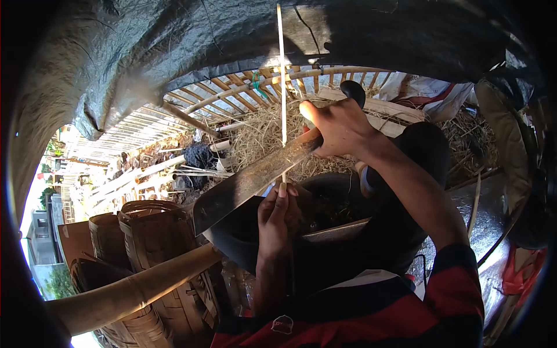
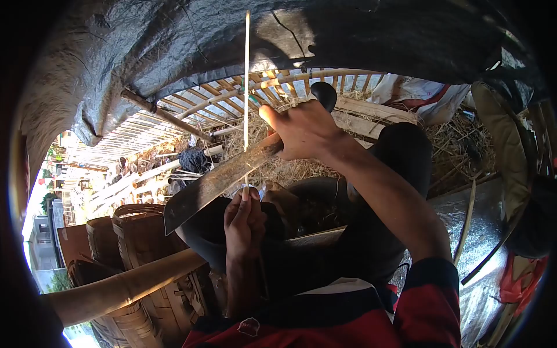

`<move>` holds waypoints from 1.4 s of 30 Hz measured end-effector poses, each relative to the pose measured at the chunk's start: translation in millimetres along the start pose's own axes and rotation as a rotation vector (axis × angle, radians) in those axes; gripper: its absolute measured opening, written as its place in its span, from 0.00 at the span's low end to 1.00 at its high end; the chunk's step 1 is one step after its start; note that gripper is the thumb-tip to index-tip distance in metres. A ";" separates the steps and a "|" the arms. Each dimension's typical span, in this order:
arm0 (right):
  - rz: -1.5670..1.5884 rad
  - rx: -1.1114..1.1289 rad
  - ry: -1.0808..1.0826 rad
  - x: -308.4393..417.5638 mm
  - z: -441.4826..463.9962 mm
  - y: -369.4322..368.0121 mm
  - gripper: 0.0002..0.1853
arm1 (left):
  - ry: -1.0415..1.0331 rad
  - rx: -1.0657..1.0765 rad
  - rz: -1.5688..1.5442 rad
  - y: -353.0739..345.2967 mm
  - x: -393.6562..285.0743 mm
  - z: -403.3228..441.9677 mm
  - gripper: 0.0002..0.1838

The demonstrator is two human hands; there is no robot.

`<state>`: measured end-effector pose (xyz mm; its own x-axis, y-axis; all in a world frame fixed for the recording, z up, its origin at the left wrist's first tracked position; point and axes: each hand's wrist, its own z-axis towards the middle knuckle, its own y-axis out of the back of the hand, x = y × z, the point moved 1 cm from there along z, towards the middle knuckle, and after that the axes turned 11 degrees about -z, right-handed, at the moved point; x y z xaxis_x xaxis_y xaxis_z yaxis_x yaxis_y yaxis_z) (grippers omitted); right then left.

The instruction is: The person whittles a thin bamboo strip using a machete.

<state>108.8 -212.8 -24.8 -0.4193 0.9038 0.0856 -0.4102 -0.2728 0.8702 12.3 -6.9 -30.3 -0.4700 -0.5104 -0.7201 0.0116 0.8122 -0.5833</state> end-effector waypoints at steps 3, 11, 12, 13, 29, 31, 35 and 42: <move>-0.028 0.000 -0.055 -7.5 1.1 5.3 0.24 | 0.003 0.026 -0.012 4.7 -0.6 -4.0 0.10; 0.105 -0.027 -0.210 -15.6 -7.1 14.4 0.29 | -0.036 0.109 -0.013 4.2 1.7 -4.2 0.10; 0.101 0.084 -0.185 -9.0 -9.1 18.0 0.29 | -0.037 0.099 0.003 3.5 3.8 -3.7 0.10; 0.102 0.085 -0.186 -4.0 -10.3 14.9 0.29 | -0.038 0.087 0.022 2.8 5.3 -3.5 0.09; 0.010 0.039 0.015 1.1 1.6 9.7 0.25 | -0.061 -0.040 0.185 -8.1 -1.1 -3.4 0.12; -0.021 0.048 0.011 -5.3 4.1 10.1 0.25 | -0.071 -0.051 0.143 -8.5 -0.2 -1.4 0.12; -0.019 0.078 -0.304 -35.0 6.9 7.4 0.25 | -0.065 -0.002 0.100 -1.5 0.7 -9.6 0.11; 0.060 -0.027 -0.156 2.2 -6.6 16.0 0.26 | -0.155 0.003 0.228 -4.0 11.5 1.5 0.10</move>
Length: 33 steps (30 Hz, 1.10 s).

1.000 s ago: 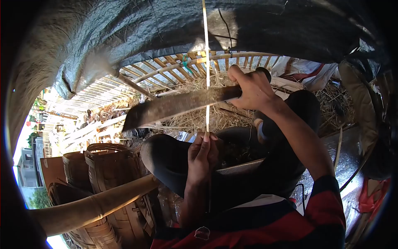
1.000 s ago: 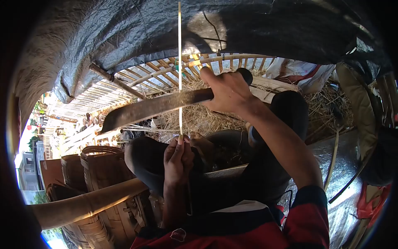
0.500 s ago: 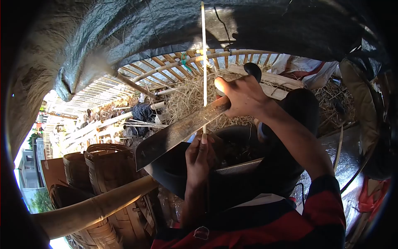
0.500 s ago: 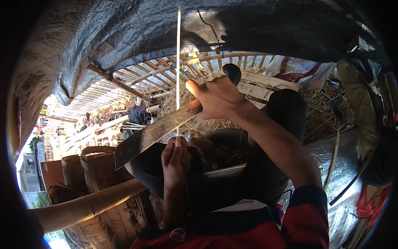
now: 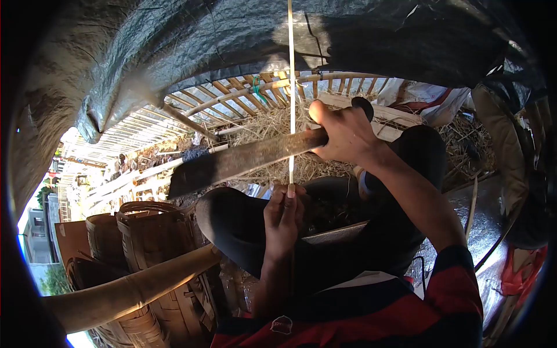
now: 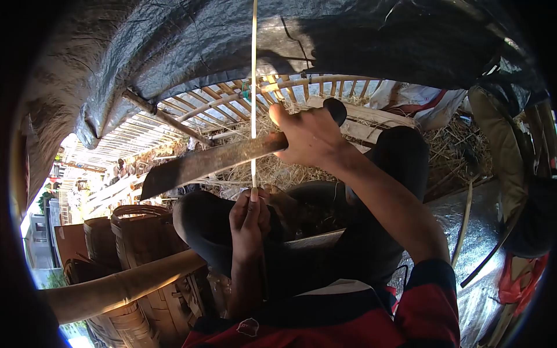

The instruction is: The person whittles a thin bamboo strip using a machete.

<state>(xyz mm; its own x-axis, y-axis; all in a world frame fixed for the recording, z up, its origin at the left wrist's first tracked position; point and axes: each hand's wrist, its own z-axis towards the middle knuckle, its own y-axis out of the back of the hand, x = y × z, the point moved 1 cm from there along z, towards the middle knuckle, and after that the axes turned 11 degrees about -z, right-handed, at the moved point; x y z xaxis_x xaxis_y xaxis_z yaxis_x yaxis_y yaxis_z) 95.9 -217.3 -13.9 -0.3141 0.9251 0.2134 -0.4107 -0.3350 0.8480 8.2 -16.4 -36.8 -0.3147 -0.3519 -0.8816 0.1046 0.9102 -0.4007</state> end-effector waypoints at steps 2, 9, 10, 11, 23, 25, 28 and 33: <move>-0.101 -0.045 0.172 13.4 -3.1 -4.5 0.25 | -0.033 -0.013 0.058 0.5 2.1 -0.7 0.10; -0.048 -0.004 0.141 5.3 5.7 -13.1 0.28 | 0.212 -0.008 -0.271 8.0 -14.1 -6.1 0.09; 0.050 0.183 0.015 5.9 6.6 -7.1 0.26 | 0.225 0.039 -0.322 8.5 -15.2 -6.3 0.09; 0.050 0.182 0.013 7.5 6.4 -5.7 0.26 | 0.226 0.039 -0.320 9.5 -14.9 -6.5 0.09; 0.094 -0.037 0.126 8.2 6.5 3.9 0.25 | 0.341 0.240 -0.599 13.4 -17.8 -2.2 0.10; 0.030 -0.117 0.181 10.3 3.0 7.9 0.27 | 0.324 0.251 -0.579 10.9 -16.7 -2.8 0.10; 0.040 -0.206 0.313 17.6 -1.4 11.5 0.26 | 0.336 0.190 -0.595 7.0 -13.1 -5.0 0.07; 0.061 -0.183 0.126 -0.5 9.7 7.1 0.24 | 0.346 0.232 -0.592 10.4 -16.8 -3.6 0.09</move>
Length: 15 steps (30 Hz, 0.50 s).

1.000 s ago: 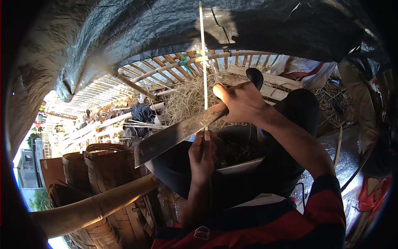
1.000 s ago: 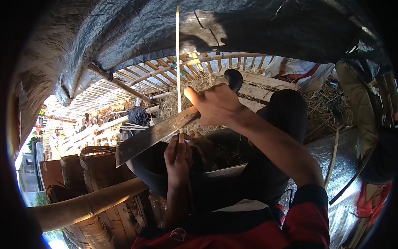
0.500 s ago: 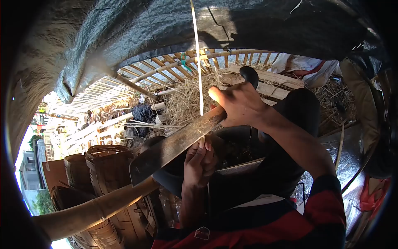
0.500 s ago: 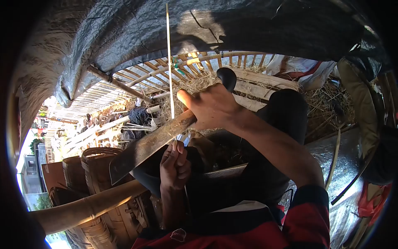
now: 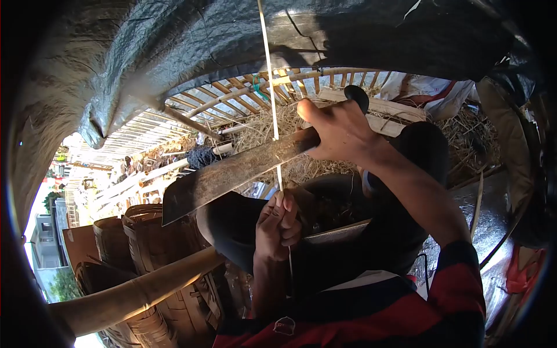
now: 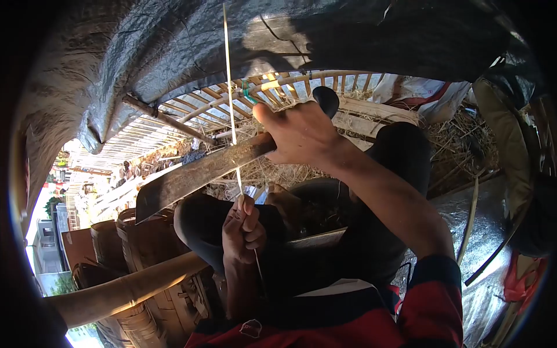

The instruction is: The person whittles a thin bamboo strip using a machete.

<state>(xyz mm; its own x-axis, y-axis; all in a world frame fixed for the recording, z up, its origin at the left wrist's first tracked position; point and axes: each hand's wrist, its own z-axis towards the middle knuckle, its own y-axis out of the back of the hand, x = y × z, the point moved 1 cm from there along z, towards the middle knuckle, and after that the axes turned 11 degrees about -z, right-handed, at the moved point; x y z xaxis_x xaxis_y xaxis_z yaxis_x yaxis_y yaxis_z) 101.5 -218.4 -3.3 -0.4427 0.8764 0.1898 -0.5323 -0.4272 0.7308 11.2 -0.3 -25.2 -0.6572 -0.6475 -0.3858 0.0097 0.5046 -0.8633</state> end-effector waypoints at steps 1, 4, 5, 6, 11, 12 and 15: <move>0.016 0.001 0.024 3.2 -1.4 3.2 0.24 | 0.012 0.017 0.017 0.2 0.0 2.3 0.10; 0.047 -0.067 0.128 10.2 -5.9 5.2 0.24 | 0.018 0.032 0.021 0.0 1.8 1.2 0.09; 0.063 -0.037 0.145 16.0 -7.4 7.5 0.24 | 0.017 0.027 0.021 1.5 1.8 0.9 0.09; 0.053 -0.058 0.166 13.5 -6.0 5.3 0.25 | 0.043 0.060 -0.020 3.3 2.0 1.5 0.09; -0.015 0.193 -0.082 -1.7 -0.2 0.5 0.25 | 0.065 0.102 -0.111 1.2 -1.0 2.0 0.09; 0.002 0.112 -0.024 1.6 -0.1 3.2 0.24 | 0.059 0.118 -0.126 1.0 -0.1 2.9 0.09; -0.002 -0.063 0.150 6.3 -2.3 4.4 0.23 | 0.064 0.142 -0.152 0.3 1.3 4.0 0.09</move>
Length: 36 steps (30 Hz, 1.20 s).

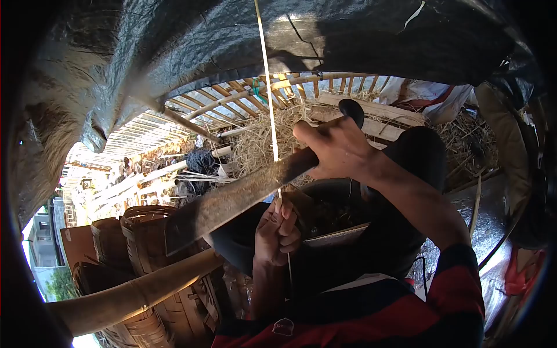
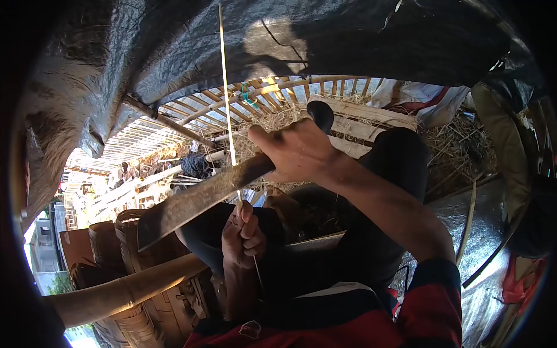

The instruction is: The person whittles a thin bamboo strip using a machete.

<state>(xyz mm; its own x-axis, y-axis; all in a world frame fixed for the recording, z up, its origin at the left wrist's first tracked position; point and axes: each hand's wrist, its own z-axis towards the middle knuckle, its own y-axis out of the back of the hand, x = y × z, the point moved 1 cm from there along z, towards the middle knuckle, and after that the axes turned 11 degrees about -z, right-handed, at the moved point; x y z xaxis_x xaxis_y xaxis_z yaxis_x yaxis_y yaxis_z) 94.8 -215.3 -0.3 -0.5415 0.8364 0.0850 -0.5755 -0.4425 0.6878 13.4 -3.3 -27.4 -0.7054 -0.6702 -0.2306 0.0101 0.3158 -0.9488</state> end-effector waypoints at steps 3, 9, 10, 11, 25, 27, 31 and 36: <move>0.023 0.025 0.010 6.7 0.8 2.6 0.20 | 0.010 0.003 -0.003 0.7 -1.3 -2.2 0.09; -0.091 0.095 -0.184 -11.3 5.4 -4.1 0.20 | 0.007 0.013 -0.034 2.7 -1.6 -4.2 0.09; -0.059 0.120 -0.189 -9.6 3.1 -3.0 0.21 | -0.002 -0.007 -0.003 2.2 -0.8 -3.3 0.09; -0.059 0.122 -0.189 -6.6 1.5 -2.2 0.21 | -0.002 -0.007 -0.005 1.6 -0.4 -2.2 0.09; -0.022 0.211 -0.221 -13.9 -0.7 -1.0 0.26 | -0.053 -0.166 0.238 -3.6 1.8 -3.6 0.10; -0.058 0.167 -0.163 -5.7 -2.3 -2.7 0.26 | -0.112 -0.231 0.294 -7.1 9.1 0.4 0.10; -0.050 0.242 -0.085 -0.1 -7.9 -10.7 0.27 | -0.159 -0.298 0.384 -5.0 9.4 -2.1 0.10; -0.084 0.243 -0.144 -2.6 -7.6 -16.4 0.29 | -0.180 -0.329 0.393 -1.5 10.4 -2.9 0.10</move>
<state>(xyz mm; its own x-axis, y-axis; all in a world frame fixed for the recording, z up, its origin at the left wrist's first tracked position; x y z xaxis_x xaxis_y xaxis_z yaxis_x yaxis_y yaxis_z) 101.0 -212.6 -17.3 -0.3959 0.9116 0.1103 -0.4414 -0.2943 0.8477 4.0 -8.8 -27.7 -0.5605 -0.5544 -0.6152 0.0058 0.7402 -0.6723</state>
